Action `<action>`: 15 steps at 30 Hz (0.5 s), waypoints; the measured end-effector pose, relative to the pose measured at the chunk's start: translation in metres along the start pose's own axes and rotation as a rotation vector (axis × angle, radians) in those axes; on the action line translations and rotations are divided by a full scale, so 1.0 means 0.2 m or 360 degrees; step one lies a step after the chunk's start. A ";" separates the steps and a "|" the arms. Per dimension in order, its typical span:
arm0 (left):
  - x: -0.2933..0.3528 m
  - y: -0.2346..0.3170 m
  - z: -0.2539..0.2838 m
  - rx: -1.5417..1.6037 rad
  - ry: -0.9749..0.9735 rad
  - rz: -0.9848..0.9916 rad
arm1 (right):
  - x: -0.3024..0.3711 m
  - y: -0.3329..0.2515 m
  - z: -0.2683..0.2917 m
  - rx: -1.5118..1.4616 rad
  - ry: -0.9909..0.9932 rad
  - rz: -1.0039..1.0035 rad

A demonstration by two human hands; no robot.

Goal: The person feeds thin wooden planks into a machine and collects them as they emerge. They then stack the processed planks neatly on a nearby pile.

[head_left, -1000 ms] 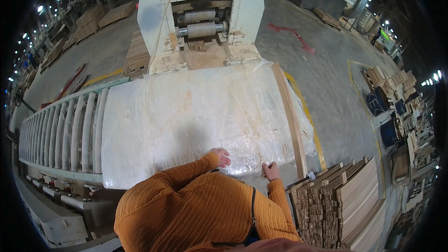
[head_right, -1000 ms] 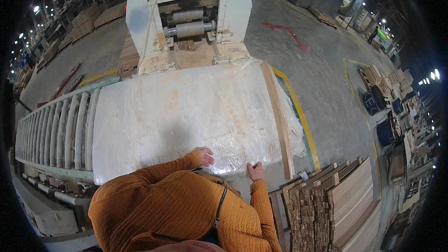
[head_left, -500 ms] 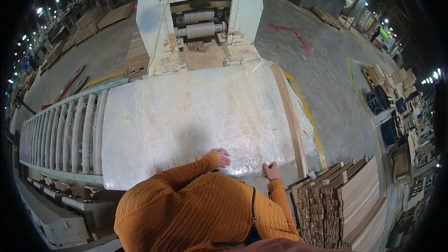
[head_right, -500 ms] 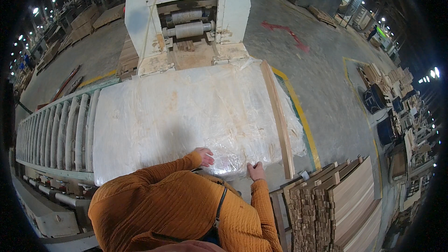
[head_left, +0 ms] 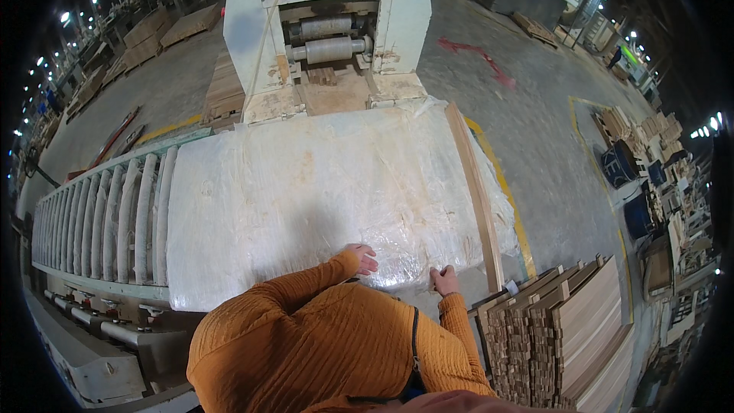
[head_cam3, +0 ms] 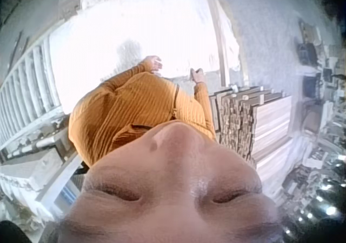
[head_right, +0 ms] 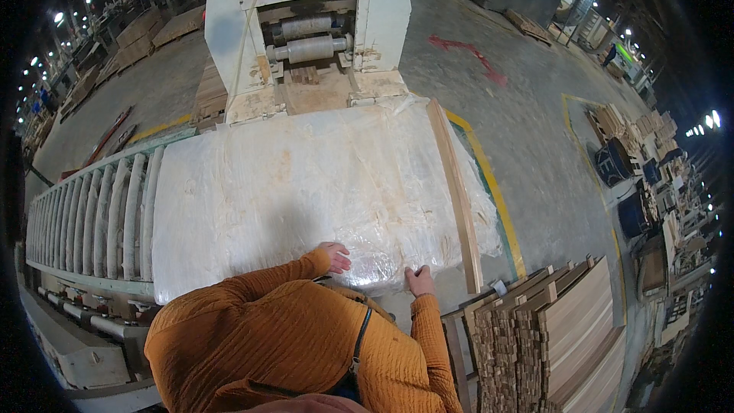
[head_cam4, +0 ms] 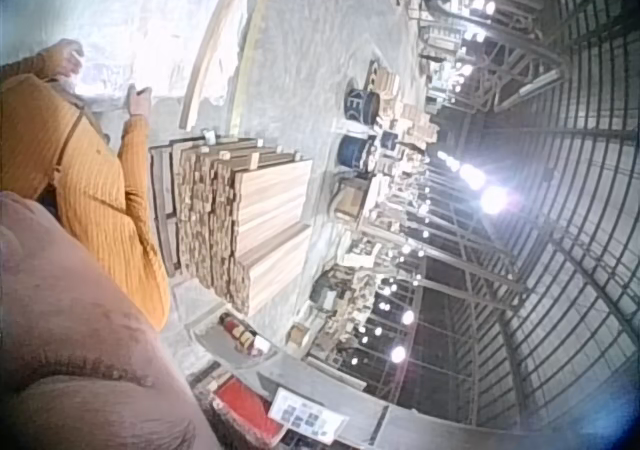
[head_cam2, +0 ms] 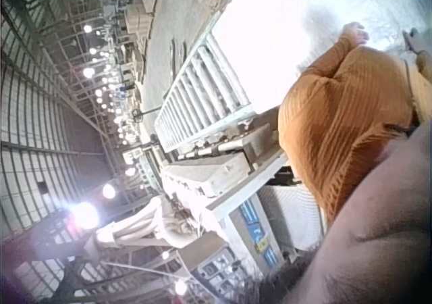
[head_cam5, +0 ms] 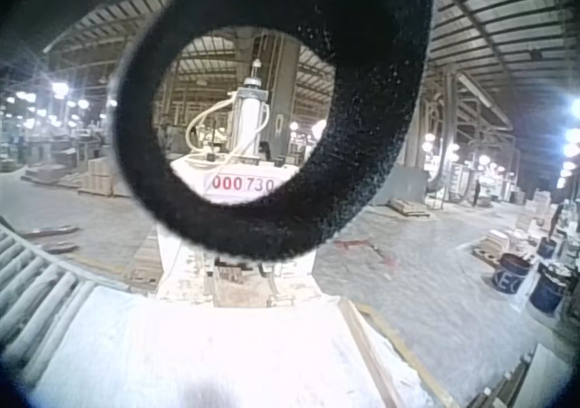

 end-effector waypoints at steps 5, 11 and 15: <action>0.00 0.00 0.01 -0.0056 0.0052 0.0032 | -0.01 0.00 0.00 0.0007 0.0007 0.0012; 0.00 0.00 0.01 -0.0066 0.0065 0.0038 | -0.01 0.01 0.00 0.0004 0.0023 0.0030; 0.00 0.00 -0.01 0.0011 -0.0029 0.0004 | -0.02 0.01 -0.01 -0.0007 0.0047 0.0054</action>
Point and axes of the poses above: each hand's wrist, its own x-axis away from the middle knuckle, its own z-axis out of the back of the hand, y = z × x, the point moved 5 cm from there along -x, towards the middle knuckle, and after that the axes turned 11 degrees about -z, right-handed, at the moved point
